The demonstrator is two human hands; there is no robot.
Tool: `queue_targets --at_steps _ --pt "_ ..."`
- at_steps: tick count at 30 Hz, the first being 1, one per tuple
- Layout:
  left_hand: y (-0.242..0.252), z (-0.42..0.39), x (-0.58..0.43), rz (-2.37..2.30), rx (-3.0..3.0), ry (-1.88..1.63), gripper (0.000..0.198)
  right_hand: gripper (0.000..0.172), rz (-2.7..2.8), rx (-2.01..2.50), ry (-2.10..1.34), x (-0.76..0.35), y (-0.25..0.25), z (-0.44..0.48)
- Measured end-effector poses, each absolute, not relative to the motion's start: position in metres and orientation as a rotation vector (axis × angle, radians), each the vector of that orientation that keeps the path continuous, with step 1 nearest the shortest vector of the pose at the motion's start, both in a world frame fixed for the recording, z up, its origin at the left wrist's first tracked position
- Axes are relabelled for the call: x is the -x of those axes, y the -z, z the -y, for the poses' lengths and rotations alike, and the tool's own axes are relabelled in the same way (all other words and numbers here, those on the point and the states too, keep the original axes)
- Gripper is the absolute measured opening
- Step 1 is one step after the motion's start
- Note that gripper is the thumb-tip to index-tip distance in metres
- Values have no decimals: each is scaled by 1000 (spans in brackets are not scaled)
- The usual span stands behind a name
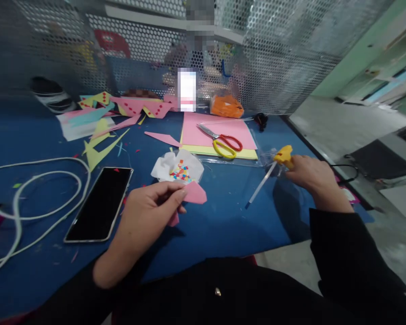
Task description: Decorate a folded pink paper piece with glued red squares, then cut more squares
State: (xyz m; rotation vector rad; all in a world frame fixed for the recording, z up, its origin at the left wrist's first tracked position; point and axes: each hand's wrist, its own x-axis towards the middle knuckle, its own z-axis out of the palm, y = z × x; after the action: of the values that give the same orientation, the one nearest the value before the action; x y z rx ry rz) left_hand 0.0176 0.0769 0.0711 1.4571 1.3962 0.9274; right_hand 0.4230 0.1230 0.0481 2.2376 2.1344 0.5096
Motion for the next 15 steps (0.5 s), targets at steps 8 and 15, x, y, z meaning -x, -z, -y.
queue_targets --at_steps 8,15 --pt "-68 -79 -20 -1358 -1357 -935 20 22 -2181 -2421 -382 -434 -44 -131" --pt "-56 -83 -17 -1271 -1271 -973 24 24 -1951 -2822 -501 -407 -52 -126"
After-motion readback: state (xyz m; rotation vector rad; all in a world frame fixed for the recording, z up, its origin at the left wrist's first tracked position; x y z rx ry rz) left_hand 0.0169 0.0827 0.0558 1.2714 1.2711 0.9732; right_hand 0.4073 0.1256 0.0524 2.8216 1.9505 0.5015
